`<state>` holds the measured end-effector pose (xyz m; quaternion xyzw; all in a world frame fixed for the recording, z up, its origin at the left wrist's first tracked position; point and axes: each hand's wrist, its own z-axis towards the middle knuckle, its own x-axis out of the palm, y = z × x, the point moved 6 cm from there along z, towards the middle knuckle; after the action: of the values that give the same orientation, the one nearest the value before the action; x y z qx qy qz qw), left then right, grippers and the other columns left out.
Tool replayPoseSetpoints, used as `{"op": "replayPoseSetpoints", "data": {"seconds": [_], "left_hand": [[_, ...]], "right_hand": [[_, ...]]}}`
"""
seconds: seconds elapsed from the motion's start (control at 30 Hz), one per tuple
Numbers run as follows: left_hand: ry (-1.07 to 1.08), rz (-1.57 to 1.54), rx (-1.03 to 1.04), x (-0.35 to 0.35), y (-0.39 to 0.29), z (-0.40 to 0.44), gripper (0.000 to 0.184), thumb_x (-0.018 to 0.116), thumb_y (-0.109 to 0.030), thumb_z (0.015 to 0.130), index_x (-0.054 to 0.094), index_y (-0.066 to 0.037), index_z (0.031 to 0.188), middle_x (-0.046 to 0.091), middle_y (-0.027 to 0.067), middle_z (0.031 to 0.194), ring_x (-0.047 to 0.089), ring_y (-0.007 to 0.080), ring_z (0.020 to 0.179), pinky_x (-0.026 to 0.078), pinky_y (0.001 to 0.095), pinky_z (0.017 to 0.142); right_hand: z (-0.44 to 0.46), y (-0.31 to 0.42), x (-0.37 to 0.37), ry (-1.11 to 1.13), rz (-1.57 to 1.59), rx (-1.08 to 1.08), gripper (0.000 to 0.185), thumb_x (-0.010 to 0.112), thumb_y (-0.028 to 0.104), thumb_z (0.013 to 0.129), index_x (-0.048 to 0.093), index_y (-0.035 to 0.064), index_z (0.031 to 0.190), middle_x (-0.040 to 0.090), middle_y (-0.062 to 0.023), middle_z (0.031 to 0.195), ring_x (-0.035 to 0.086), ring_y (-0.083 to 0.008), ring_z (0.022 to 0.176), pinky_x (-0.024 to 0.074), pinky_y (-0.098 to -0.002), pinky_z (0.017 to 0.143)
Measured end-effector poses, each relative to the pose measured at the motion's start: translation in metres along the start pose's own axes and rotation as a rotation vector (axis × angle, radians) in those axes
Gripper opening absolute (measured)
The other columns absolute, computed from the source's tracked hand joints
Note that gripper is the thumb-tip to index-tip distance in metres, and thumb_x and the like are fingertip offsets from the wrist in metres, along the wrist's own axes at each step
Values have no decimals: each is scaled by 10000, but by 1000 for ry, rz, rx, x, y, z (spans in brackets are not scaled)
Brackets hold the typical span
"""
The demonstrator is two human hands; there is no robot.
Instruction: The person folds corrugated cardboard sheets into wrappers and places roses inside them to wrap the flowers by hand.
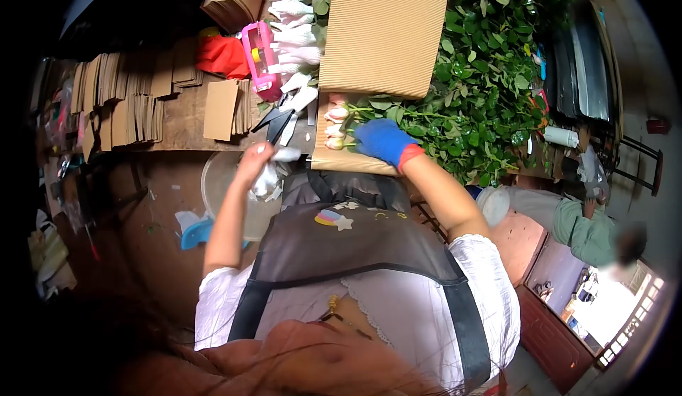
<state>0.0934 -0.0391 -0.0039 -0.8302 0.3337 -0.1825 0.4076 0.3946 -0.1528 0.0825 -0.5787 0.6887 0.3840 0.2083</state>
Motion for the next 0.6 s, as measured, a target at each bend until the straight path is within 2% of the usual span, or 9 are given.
{"op": "replayPoseSetpoints", "data": {"seconds": [0.03,0.07,0.13,0.23,0.3,0.37,0.4,0.47,0.6], "left_hand": [[43,361,-51,-26,29,-8,255,690,-312,874,682,-61,829,686,64,798,636,155,732,491,340,673],[-31,1006,-26,-34,11,-32,307,728,-343,831,715,-49,915,742,145,898,721,276,843,544,406,746],[-33,1365,-129,-51,32,-48,341,725,-375,837,720,-57,960,747,155,963,710,363,923,553,442,790],[-23,806,20,-13,0,-31,342,716,-351,880,711,-45,1032,750,136,966,724,317,902,556,399,792],[-8,409,272,36,-34,-10,311,677,-260,959,686,-59,1196,697,97,805,671,190,746,526,332,721],[-61,269,328,74,-63,11,385,673,-245,959,635,-88,1308,579,54,724,530,138,660,480,299,670],[-100,299,371,86,-76,19,379,677,-244,951,646,-99,1300,593,80,713,539,157,641,486,315,661],[-172,267,520,103,-89,33,351,665,-173,967,640,-77,1304,481,5,642,444,83,591,436,267,585],[-203,372,549,112,-89,52,313,707,-193,933,685,-90,1228,538,27,590,489,109,515,449,290,542]], "right_hand": [[-13,6,-20,53,83,55,374,600,437,919,709,126,1096,727,-185,961,697,-371,922,535,-469,835],[-19,6,-28,-71,126,99,374,598,439,919,702,139,1117,727,-179,957,698,-366,916,534,-471,827],[-30,0,-43,-318,205,181,379,595,442,920,688,164,1160,729,-167,948,700,-357,905,533,-476,811],[-9,-6,-27,-282,64,217,375,586,468,930,678,159,1122,731,-158,918,705,-345,858,535,-475,778],[10,-10,-10,-206,-17,227,380,586,494,933,681,153,1070,734,-159,904,712,-336,842,541,-467,768],[14,-11,-13,-231,-14,270,393,587,510,931,687,156,1069,737,-154,904,714,-335,846,543,-467,774],[15,-12,-15,-242,-14,292,400,588,518,930,690,157,1068,738,-152,904,715,-334,848,544,-466,776],[18,-13,-15,-253,-9,298,406,585,531,929,690,164,1068,739,-145,930,712,-339,863,544,-471,777],[20,-13,-17,-266,5,313,393,595,520,927,684,165,1071,734,-141,941,706,-345,865,543,-477,764]]}}
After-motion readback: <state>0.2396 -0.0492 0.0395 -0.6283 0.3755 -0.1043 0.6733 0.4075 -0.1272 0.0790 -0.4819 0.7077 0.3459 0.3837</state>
